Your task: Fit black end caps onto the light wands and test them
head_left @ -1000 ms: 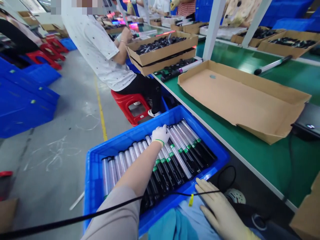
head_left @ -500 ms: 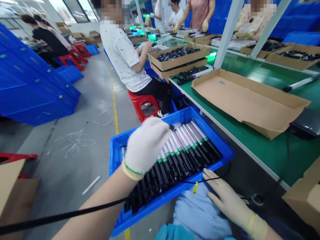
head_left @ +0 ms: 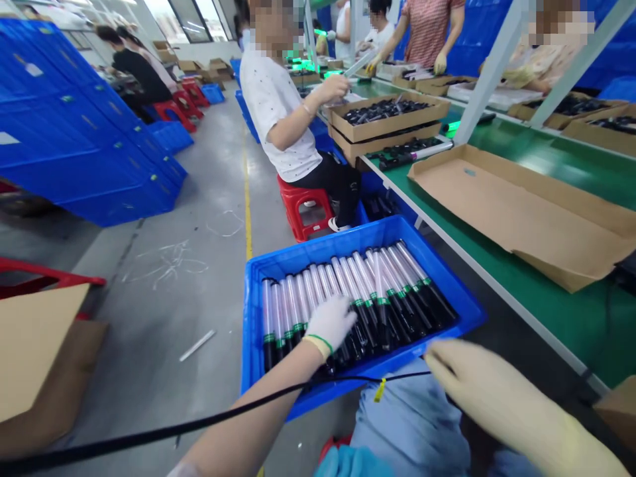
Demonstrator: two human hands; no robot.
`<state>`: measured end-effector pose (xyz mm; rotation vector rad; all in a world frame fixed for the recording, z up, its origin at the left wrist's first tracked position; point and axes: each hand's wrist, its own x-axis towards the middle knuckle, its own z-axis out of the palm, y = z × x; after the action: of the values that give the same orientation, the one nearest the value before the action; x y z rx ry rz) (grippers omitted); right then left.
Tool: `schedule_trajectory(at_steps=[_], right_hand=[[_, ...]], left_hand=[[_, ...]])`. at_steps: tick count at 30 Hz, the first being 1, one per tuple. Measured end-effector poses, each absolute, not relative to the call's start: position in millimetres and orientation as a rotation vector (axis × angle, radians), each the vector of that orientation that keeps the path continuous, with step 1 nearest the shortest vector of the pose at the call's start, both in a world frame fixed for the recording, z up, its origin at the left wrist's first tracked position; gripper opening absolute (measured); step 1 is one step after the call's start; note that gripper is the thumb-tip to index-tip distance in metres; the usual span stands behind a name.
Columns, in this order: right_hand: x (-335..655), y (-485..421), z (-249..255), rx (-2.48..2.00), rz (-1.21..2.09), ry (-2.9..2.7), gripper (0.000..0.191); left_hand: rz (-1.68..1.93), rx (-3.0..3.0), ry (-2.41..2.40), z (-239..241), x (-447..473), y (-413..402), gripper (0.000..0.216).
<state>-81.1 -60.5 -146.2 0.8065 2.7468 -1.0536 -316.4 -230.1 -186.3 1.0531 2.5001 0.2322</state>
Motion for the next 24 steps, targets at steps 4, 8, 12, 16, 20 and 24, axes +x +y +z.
schedule_trajectory(at_steps=[4, 8, 12, 16, 20, 24], right_hand=[[-195, -10, -147, 1.207, -0.983, 2.625, 0.036], [-239, 29, -192, 1.549, -0.755, 2.409, 0.037], [-233, 46, -237, 1.674, -0.603, 2.322, 0.057], [-232, 47, -261, 1.629, -0.591, 2.345, 0.097], [-237, 37, -276, 1.568, -0.592, 2.415, 0.099], [-243, 24, -282, 1.485, -0.598, 2.5, 0.099]], left_hand=[[0.226, 0.243, 2.75, -192, -363, -291, 0.046], [0.304, -0.165, 2.771, -209, -374, -321, 0.052], [0.379, -0.354, 2.674, -226, -376, -318, 0.047], [0.414, -0.385, 2.632, -233, -370, -315, 0.055], [0.44, -0.354, 2.633, -238, -368, -317, 0.082], [0.583, -0.275, 2.516, -245, -379, -316, 0.077]])
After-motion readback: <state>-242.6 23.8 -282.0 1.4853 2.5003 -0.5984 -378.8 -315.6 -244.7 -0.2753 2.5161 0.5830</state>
